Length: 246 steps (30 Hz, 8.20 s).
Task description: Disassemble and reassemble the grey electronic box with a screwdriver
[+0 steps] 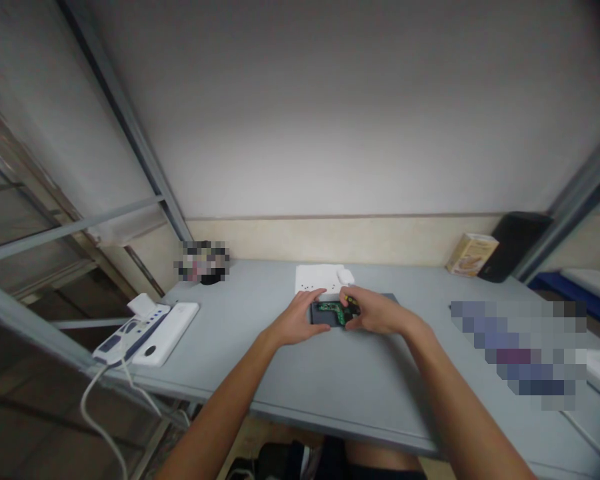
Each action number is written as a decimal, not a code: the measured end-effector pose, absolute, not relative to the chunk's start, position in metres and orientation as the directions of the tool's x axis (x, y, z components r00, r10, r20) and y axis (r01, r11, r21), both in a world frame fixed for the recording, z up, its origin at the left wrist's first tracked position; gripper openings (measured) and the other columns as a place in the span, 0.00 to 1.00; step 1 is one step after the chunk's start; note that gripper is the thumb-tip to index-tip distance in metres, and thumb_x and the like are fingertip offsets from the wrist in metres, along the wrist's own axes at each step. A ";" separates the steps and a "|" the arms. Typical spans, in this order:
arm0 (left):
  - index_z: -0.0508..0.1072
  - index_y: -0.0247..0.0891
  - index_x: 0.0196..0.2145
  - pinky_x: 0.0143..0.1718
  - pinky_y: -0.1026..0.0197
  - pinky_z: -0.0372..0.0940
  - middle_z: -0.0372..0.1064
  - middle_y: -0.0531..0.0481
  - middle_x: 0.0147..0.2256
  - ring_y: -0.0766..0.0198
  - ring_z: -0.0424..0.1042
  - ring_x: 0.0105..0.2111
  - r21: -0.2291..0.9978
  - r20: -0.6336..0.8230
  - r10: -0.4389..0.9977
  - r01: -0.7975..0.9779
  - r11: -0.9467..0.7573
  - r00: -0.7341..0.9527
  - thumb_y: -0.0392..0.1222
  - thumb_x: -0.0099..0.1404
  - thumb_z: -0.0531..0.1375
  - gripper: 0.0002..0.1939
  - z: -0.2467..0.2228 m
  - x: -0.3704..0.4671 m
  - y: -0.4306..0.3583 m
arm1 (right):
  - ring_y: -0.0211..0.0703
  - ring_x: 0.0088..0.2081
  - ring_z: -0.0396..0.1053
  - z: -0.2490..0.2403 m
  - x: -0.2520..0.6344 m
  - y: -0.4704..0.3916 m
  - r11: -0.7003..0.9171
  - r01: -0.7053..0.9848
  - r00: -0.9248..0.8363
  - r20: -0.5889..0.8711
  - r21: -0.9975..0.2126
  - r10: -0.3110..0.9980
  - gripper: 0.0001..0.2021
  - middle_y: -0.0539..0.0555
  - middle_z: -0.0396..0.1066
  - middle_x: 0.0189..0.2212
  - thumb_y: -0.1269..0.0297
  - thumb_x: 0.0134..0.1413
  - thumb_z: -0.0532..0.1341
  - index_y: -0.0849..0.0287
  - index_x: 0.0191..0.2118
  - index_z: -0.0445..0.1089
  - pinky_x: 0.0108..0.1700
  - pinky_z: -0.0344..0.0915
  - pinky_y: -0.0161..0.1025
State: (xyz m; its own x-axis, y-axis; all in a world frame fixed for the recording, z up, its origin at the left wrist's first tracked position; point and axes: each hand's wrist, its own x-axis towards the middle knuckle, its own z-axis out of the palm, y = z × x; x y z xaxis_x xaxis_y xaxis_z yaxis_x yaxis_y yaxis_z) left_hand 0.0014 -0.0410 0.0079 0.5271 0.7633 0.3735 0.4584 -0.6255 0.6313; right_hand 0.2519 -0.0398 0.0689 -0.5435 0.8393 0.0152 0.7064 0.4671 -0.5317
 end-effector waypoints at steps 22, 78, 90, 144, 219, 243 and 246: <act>0.65 0.47 0.61 0.63 0.44 0.56 0.60 0.43 0.54 0.50 0.56 0.58 0.536 0.413 0.759 0.539 -0.650 0.504 0.49 0.61 0.68 0.32 0.012 0.003 -0.043 | 0.44 0.39 0.71 0.068 0.265 -0.079 0.496 0.754 -0.404 0.291 -0.431 0.867 0.07 0.51 0.74 0.39 0.58 0.64 0.57 0.52 0.42 0.69 0.41 0.63 0.38; 0.78 0.45 0.43 0.59 0.47 0.57 0.67 0.47 0.49 0.53 0.60 0.54 0.456 0.400 0.740 0.583 -0.672 0.540 0.40 0.65 0.62 0.09 0.017 0.007 -0.051 | 0.41 0.35 0.72 0.034 0.248 -0.079 0.253 0.946 -0.170 0.354 -0.201 0.920 0.16 0.53 0.71 0.46 0.55 0.70 0.48 0.50 0.45 0.73 0.32 0.61 0.37; 0.78 0.46 0.43 0.59 0.46 0.57 0.67 0.47 0.49 0.52 0.61 0.54 0.465 0.402 0.741 0.577 -0.672 0.538 0.39 0.65 0.62 0.09 0.017 0.007 -0.051 | 0.42 0.36 0.72 0.033 0.249 -0.078 0.250 0.946 -0.163 0.364 -0.206 0.917 0.16 0.53 0.72 0.45 0.55 0.70 0.48 0.50 0.45 0.72 0.34 0.62 0.37; 0.75 0.44 0.44 0.62 0.50 0.55 0.69 0.47 0.52 0.57 0.64 0.58 0.470 0.469 0.732 0.561 -0.681 0.495 0.32 0.65 0.57 0.13 0.015 -0.004 -0.040 | 0.37 0.31 0.70 0.029 0.256 -0.076 0.212 0.969 -0.148 0.390 -0.124 0.909 0.11 0.50 0.70 0.42 0.61 0.65 0.54 0.48 0.47 0.73 0.29 0.54 0.36; 0.59 0.49 0.65 0.63 0.45 0.55 0.69 0.44 0.56 0.50 0.63 0.59 0.681 0.280 0.847 0.529 -0.507 0.452 0.41 0.53 0.74 0.46 0.021 -0.029 -0.038 | 0.48 0.45 0.74 0.052 0.233 -0.062 0.600 0.779 -0.540 0.288 -0.183 0.790 0.12 0.52 0.73 0.51 0.56 0.59 0.63 0.48 0.48 0.74 0.49 0.65 0.43; 0.69 0.47 0.61 0.63 0.48 0.58 0.67 0.44 0.59 0.49 0.67 0.58 0.704 0.275 0.853 0.511 -0.493 0.444 0.47 0.49 0.75 0.42 0.009 -0.031 -0.029 | 0.51 0.45 0.67 0.047 0.229 -0.067 0.598 0.775 -0.523 0.324 -0.204 0.788 0.09 0.53 0.75 0.39 0.61 0.54 0.67 0.54 0.39 0.71 0.48 0.55 0.45; 0.70 0.46 0.59 0.63 0.48 0.59 0.67 0.43 0.57 0.50 0.67 0.57 0.694 0.266 0.861 0.533 -0.483 0.433 0.47 0.50 0.75 0.39 0.007 -0.031 -0.029 | 0.51 0.45 0.67 0.046 0.229 -0.068 0.599 0.780 -0.528 0.321 -0.181 0.786 0.08 0.54 0.75 0.39 0.61 0.54 0.66 0.54 0.40 0.71 0.48 0.57 0.46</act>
